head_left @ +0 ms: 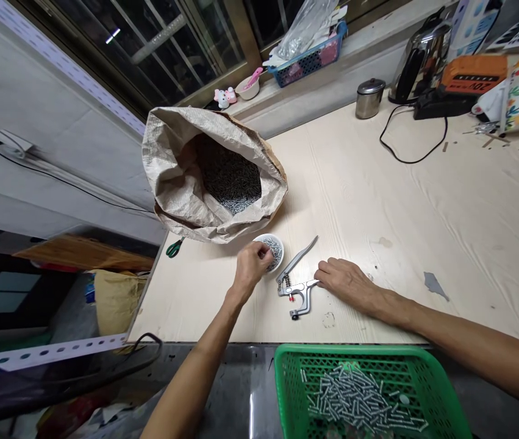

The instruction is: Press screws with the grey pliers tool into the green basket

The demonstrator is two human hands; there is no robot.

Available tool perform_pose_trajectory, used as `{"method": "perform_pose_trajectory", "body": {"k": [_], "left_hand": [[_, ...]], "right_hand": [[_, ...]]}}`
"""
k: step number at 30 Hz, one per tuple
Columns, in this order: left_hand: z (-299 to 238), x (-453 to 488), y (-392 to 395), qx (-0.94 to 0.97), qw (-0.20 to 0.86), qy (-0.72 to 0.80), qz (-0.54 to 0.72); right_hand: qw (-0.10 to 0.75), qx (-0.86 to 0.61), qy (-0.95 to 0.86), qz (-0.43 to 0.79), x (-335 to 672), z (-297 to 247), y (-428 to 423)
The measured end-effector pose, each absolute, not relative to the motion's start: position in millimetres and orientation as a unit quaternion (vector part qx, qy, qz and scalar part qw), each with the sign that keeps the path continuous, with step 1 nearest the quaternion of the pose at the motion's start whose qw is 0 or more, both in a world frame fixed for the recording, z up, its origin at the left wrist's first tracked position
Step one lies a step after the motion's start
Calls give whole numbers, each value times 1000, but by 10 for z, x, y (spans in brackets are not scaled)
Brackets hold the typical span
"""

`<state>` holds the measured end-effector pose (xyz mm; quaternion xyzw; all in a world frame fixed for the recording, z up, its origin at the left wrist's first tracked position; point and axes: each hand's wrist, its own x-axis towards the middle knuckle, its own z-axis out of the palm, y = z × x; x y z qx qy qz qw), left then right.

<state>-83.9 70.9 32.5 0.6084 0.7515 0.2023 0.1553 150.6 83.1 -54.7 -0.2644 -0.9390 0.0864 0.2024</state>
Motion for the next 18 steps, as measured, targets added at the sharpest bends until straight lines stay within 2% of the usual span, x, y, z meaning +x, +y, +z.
{"method": "perform_pose_trajectory", "body": {"k": [4, 9, 12, 18], "left_hand": [[459, -743, 425, 449, 334, 749, 356], [301, -557, -68, 410, 435, 734, 322], [100, -557, -267, 464, 386, 744, 284], [-161, -615, -485, 653, 149, 711, 215]], "right_hand": [[194, -259, -942, 85, 1520, -486, 829], [174, -247, -949, 89, 1541, -424, 829], [165, -248, -951, 86, 1541, -417, 831], [170, -259, -948, 78, 1524, -443, 825]]}}
